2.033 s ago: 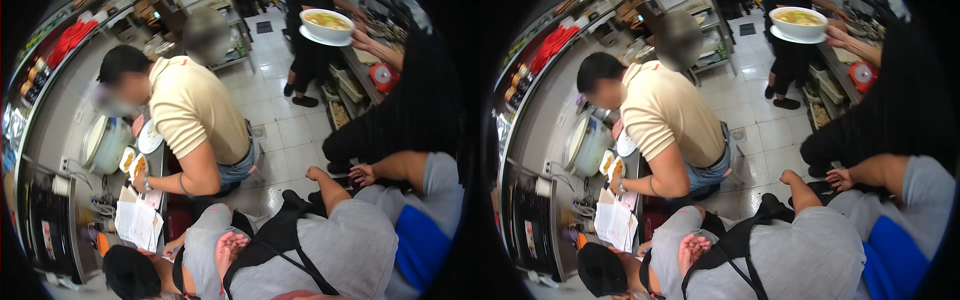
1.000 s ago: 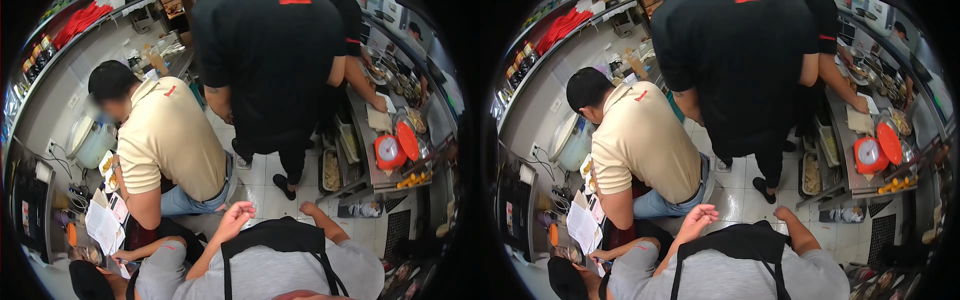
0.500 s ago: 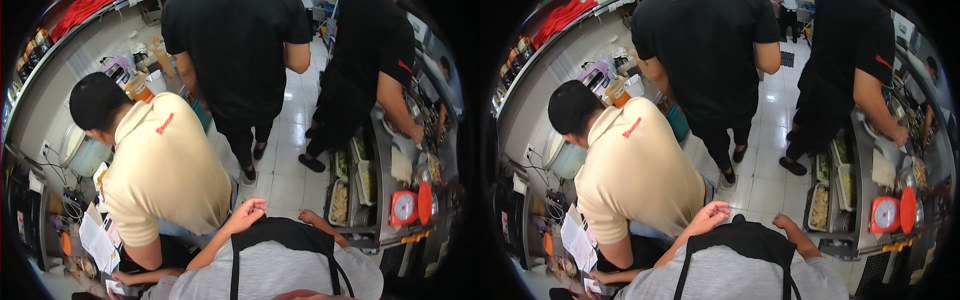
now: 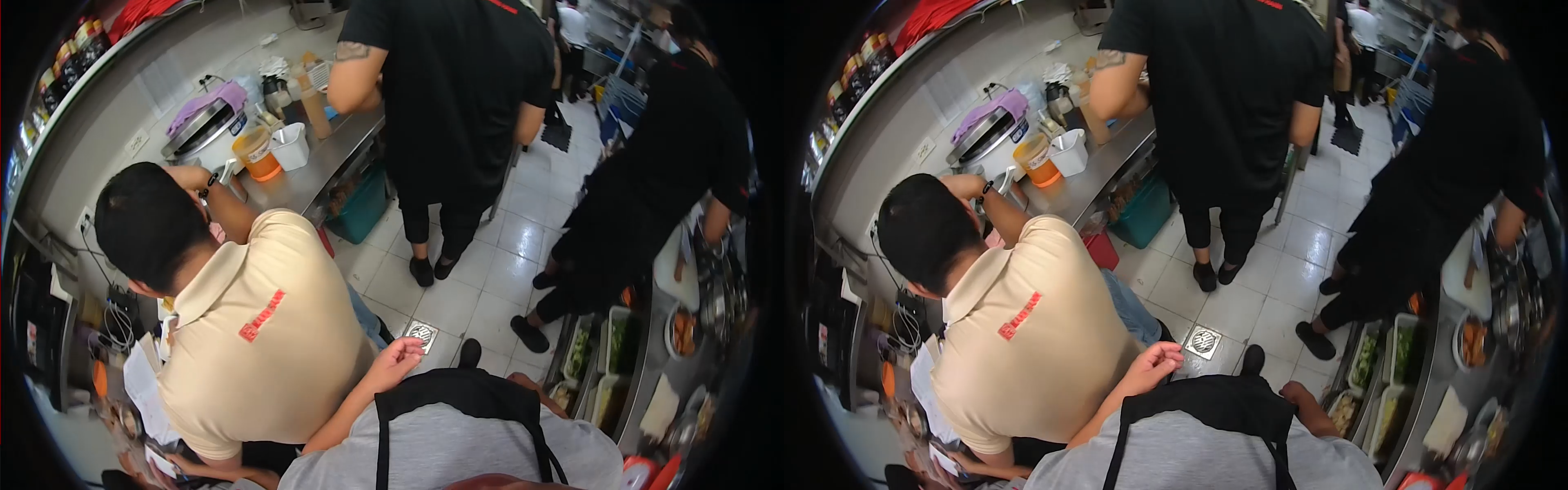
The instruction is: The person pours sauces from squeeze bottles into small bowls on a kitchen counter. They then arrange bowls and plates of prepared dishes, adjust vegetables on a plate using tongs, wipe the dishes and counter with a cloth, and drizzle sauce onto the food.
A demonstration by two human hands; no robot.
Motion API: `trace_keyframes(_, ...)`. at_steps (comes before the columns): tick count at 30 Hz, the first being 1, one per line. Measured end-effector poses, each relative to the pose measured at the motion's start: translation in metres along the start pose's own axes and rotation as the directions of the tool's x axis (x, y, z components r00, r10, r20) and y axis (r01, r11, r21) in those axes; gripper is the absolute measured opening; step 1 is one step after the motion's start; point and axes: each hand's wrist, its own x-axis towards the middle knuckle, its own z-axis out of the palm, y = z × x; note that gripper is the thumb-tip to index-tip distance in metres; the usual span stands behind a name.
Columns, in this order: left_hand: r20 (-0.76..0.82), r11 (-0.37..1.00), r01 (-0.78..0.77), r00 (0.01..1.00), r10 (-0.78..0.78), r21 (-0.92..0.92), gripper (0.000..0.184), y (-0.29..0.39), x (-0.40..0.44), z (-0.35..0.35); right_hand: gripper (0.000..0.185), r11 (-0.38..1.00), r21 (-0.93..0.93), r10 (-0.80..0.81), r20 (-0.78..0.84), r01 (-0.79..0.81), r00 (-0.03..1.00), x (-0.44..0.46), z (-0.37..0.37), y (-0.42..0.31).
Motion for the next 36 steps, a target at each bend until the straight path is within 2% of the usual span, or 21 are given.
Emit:
trace_keyframes(2,-0.09,0.999,-0.037,0.995,0.035,-0.018,0.03,-0.003,0.021,0.001,0.026,0.935,-0.262,-0.214,0.125,0.24,0.969,0.028,0.0,0.034)
trace_keyframes(3,-0.112,0.998,-0.045,0.993,0.04,-0.045,0.03,-0.002,0.034,0.002,0.025,0.905,-0.334,-0.23,0.14,0.264,0.963,0.044,-0.009,0.054)
trace_keyframes(5,-0.167,0.997,-0.06,0.985,0.049,-0.058,0.03,0.002,0.063,0.012,0.024,0.996,-0.029,-0.086,-0.073,0.084,0.994,0.053,-0.062,0.083)
trace_keyframes(6,-0.191,0.996,-0.068,0.98,0.056,-0.061,0.03,0.006,0.078,0.016,0.024,0.99,0.142,0.014,-0.161,0.009,0.987,0.055,-0.095,0.092)
trace_keyframes(8,-0.217,0.999,-0.05,0.975,0.048,0.0,0.031,0.024,0.109,0.031,0.025,0.871,0.482,0.25,-0.267,-0.096,0.93,0.059,-0.153,0.111)
trace_keyframes(10,-0.223,0.993,-0.073,0.97,0.093,0.095,0.033,0.034,0.142,0.045,0.026,0.792,0.582,0.339,-0.164,-0.186,0.927,0.072,-0.209,0.133)
trace_keyframes(11,-0.216,0.989,-0.084,0.97,0.109,0.121,0.034,0.038,0.157,0.049,0.026,0.709,0.672,0.356,-0.083,-0.211,0.931,0.073,-0.241,0.137)
trace_keyframes(14,-0.246,0.969,-0.077,0.96,0.135,0.235,0.033,0.051,0.19,0.059,0.029,0.663,0.747,0.372,-0.275,-0.047,0.887,0.092,-0.303,0.143)
trace_keyframes(16,-0.281,0.965,-0.052,0.951,0.127,0.258,0.032,0.052,0.203,0.056,0.036,0.634,0.767,0.261,-0.333,0.099,0.906,0.121,-0.331,0.145)
trace_keyframes(20,-0.351,0.965,-0.034,0.928,0.128,0.262,0.032,0.062,0.226,0.029,0.036,0.461,0.839,0.124,-0.383,0.288,0.916,0.143,-0.404,0.084)
trace_keyframes(22,-0.397,0.969,-0.056,0.906,0.15,0.239,0.032,0.065,0.238,0.006,0.033,0.543,0.774,0.025,-0.402,0.325,0.915,0.146,-0.446,0.055)
trace_keyframes(25,-0.436,0.97,-0.09,0.881,0.183,0.225,0.032,0.077,0.258,-0.029,0.029,0.397,0.733,-0.099,-0.564,0.552,0.82,0.163,-0.495,0.024)
trace_keyframes(28,-0.427,0.961,-0.097,0.881,0.205,0.26,0.032,0.093,0.284,-0.062,0.026,0.215,0.698,-0.155,-0.667,0.684,0.729,0.163,-0.557,-0.007)
trace_keyframes(30,-0.395,0.941,-0.106,0.888,0.236,0.322,0.031,0.105,0.302,-0.088,0.026,0.302,0.658,-0.147,-0.683,0.69,0.715,0.15,-0.605,-0.033)
trace_keyframes(33,-0.403,0.937,-0.153,0.872,0.278,0.315,0.032,0.125,0.326,-0.133,0.028,0.221,0.655,-0.226,-0.686,0.723,0.691,0.149,-0.656,-0.066)
trace_keyframes(36,-0.494,0.898,-0.166,0.787,0.369,0.407,0.031,0.128,0.349,-0.202,0.027,0.178,0.639,-0.309,-0.686,0.748,0.659,0.161,-0.688,-0.095)
